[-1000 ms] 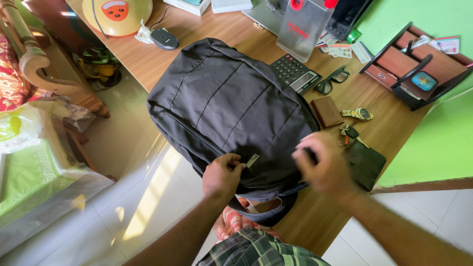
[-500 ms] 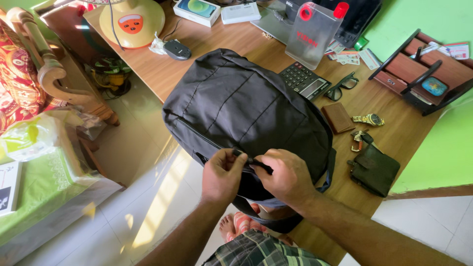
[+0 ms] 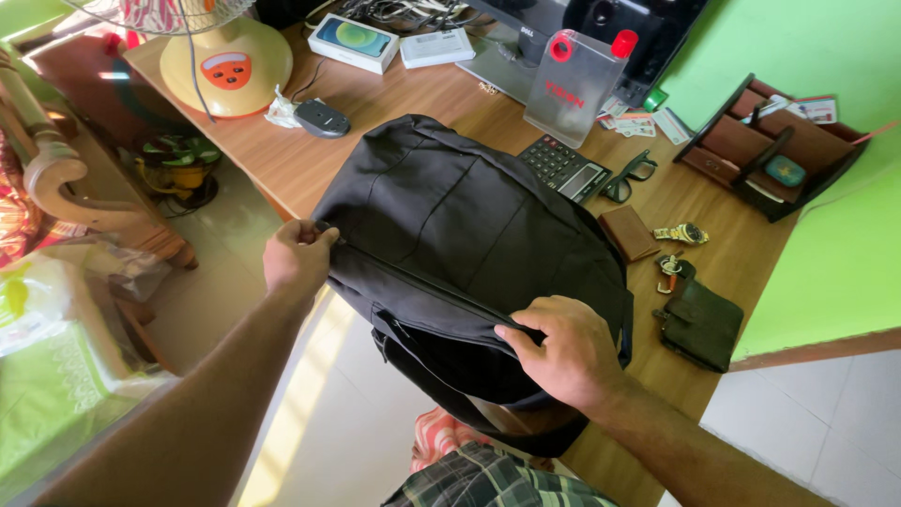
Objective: The person packs a black backpack with daily essentials. They place a calculator, a red notebook, two books, a pamphlet, keys, a water bottle, a wallet, and a watch into the bag, then zip it closed.
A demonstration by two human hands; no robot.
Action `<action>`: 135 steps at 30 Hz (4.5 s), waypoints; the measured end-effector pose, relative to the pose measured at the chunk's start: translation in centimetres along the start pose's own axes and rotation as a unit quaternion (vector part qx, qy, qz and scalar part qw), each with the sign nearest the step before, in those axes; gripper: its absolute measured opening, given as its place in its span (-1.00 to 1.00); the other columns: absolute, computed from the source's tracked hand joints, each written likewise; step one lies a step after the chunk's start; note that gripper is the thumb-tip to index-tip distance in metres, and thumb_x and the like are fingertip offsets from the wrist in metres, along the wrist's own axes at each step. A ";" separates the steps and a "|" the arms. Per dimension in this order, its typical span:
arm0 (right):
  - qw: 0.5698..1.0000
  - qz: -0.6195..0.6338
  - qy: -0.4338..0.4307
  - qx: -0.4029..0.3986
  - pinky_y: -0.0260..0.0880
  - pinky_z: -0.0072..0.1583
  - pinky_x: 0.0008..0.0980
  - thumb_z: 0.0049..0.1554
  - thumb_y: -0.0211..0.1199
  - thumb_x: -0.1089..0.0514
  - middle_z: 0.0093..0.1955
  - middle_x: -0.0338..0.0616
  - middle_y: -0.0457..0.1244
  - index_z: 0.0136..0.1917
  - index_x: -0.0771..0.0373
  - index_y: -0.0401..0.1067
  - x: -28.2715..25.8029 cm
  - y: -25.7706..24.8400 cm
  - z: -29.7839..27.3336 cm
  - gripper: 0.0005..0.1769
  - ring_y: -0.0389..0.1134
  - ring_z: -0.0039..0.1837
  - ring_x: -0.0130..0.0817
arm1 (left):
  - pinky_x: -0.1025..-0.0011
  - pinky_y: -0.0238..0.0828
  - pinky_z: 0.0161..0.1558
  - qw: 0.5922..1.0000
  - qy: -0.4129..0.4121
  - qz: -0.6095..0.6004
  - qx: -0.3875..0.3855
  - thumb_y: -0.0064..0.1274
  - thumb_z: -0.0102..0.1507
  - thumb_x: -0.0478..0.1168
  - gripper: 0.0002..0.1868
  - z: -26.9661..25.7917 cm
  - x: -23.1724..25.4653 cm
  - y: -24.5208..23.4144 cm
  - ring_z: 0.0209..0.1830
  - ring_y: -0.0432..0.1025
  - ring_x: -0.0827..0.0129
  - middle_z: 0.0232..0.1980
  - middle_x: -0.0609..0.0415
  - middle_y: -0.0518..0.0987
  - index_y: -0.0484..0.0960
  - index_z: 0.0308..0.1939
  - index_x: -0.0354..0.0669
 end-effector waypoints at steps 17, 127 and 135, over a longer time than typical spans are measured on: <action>0.993 0.116 0.002 -0.026 0.37 -0.15 -0.24 0.05 0.44 0.15 -0.24 -0.08 0.36 -0.17 0.32 0.56 -0.5 0.0 1.8 -0.82 0.41 -0.17 -0.14 | 0.10 0.30 0.16 0.781 0.518 0.083 -0.338 0.43 0.05 0.09 -0.41 -15.9 13.1 5.1 0.16 0.43 0.04 0.11 0.00 0.54 0.60 0.05 -0.05; 0.913 0.154 0.377 -0.029 0.42 -0.02 -0.46 0.16 0.29 0.19 -0.10 -0.24 0.42 0.04 0.23 0.53 26.1 -8.5 -4.8 -0.82 0.39 -0.08 -0.51 | -0.05 0.26 0.25 0.742 0.520 0.363 -0.216 0.23 0.19 0.31 -0.33 7.1 35.0 38.8 0.34 0.30 -0.06 0.21 -0.05 0.54 0.56 0.18 -0.03; 0.955 0.179 0.235 0.008 0.47 -0.03 -0.46 0.19 0.26 0.12 -0.05 -0.26 0.41 0.08 0.23 0.51 26.5 -10.0 -0.1 -0.78 0.43 -0.08 -0.51 | 0.04 0.42 -0.03 0.766 0.609 0.133 -0.157 0.35 0.25 0.10 -0.51 1.1 36.8 29.5 -0.04 0.49 -0.08 -0.05 -0.16 0.61 0.61 -0.06 -0.24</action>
Point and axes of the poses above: each hand's wrist, its own z-axis towards the middle knuckle, its own y-axis out of the palm, x = y × z, the point moved 8 cm from there along z, towards the middle knuckle
